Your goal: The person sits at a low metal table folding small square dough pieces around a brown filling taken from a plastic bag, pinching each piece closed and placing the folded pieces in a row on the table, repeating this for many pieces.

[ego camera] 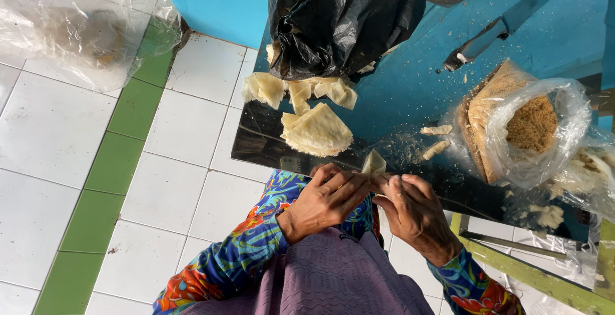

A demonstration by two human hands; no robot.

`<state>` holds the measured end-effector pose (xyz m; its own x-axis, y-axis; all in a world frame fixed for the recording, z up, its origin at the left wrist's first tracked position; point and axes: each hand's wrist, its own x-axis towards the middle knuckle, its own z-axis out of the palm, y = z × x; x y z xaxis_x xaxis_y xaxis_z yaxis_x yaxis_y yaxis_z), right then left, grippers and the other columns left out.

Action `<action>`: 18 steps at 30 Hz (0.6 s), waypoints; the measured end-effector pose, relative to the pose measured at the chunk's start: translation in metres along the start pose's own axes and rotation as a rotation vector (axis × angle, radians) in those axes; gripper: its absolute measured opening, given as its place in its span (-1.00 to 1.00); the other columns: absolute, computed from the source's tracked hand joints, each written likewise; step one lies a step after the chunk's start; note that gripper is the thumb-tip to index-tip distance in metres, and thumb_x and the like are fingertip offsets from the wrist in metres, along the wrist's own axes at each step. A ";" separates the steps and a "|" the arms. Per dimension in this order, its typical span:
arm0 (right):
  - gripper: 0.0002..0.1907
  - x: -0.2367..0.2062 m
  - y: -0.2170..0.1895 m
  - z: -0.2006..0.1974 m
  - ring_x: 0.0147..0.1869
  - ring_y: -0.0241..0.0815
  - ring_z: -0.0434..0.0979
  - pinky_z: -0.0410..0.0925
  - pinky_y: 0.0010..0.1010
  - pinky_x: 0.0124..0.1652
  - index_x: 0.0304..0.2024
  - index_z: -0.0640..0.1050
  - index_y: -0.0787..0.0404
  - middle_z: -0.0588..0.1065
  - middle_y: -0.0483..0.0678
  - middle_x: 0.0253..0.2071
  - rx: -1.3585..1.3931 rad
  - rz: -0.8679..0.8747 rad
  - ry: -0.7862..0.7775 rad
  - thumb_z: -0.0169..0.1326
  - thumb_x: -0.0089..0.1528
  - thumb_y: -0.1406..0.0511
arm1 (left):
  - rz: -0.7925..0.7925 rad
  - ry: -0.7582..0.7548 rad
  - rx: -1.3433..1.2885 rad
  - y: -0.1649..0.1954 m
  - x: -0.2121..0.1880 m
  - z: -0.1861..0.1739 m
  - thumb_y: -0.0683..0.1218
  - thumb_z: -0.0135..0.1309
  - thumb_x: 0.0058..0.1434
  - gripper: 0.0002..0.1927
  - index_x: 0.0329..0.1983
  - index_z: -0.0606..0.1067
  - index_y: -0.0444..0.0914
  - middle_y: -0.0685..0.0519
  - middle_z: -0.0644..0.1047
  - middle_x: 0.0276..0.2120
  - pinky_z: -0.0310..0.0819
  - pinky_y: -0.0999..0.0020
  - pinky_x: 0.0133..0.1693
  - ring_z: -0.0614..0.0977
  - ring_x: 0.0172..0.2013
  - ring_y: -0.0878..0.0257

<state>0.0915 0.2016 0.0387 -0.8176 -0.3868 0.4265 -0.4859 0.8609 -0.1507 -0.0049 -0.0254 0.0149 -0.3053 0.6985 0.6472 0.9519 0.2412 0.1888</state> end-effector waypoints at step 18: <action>-0.16 0.038 0.006 -0.002 -0.13 -0.17 0.63 0.54 -0.42 -0.10 0.50 0.02 0.44 0.59 0.05 -0.17 0.269 0.280 -0.045 0.07 0.24 0.58 | -0.032 -0.119 0.116 -0.001 0.028 0.002 -0.10 0.16 0.13 -0.66 -0.04 0.59 -0.32 -0.04 0.55 -0.11 0.28 0.07 0.36 0.61 0.04 0.09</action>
<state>0.0585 0.1928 0.0560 -0.9397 -0.1687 0.2975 -0.3013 0.8200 -0.4867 -0.0149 -0.0045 0.0316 -0.3424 0.7627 0.5487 0.9348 0.3355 0.1169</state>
